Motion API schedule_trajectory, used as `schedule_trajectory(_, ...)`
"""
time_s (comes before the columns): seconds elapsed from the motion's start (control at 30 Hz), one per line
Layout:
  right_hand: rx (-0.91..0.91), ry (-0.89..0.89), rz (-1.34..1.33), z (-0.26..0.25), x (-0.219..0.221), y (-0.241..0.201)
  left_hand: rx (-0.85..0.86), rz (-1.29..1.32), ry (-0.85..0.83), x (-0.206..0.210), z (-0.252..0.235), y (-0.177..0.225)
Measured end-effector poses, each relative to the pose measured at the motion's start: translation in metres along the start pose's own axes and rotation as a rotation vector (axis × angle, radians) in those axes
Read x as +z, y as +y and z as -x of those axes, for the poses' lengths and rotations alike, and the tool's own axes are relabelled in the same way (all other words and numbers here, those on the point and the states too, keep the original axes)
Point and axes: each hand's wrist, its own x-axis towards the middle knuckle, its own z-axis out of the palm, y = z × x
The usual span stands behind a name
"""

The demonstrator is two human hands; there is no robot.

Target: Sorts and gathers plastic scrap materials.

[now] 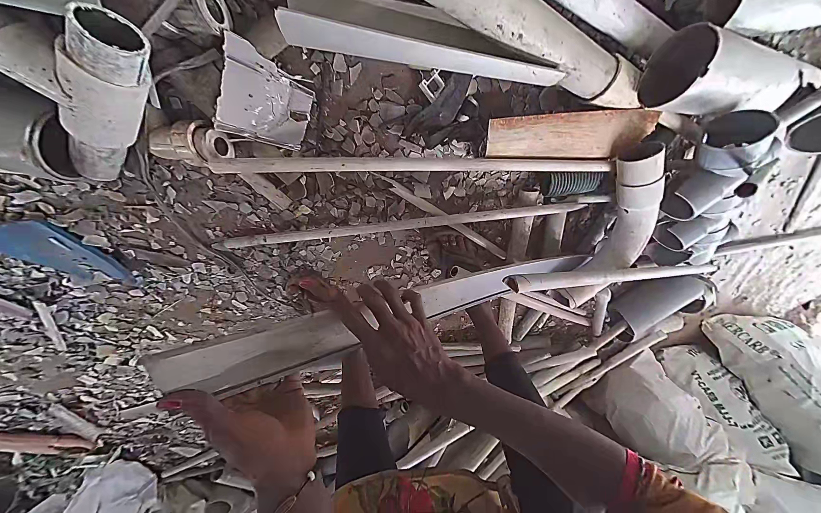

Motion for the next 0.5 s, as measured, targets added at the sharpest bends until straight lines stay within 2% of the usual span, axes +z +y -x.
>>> schedule_trajectory(0.1, 0.06, -0.016, 0.124, 0.036, -0.006, 0.029, 0.057, 0.033, 0.05, 0.0, 0.002, -0.004)
schedule_trajectory(0.27, 0.301, -0.011, 0.162, 0.091, -0.009, 0.118, 0.121, 0.128, 0.076, -0.004, 0.007, 0.004)
schedule_trajectory(0.37, 0.238, 0.035, 0.119, 0.112, 0.006, 0.175, 0.167, 0.22, 0.081, -0.004, 0.013, 0.014)
schedule_trajectory(0.43, 0.243, -0.055, 0.073, 0.116, 0.009, 0.2, 0.153, 0.245, 0.093, -0.005, 0.014, 0.02)
schedule_trajectory(0.5, 0.403, -0.23, 0.069, 0.106, -0.011, 0.185, 0.087, 0.198, 0.014, -0.014, 0.015, 0.031)
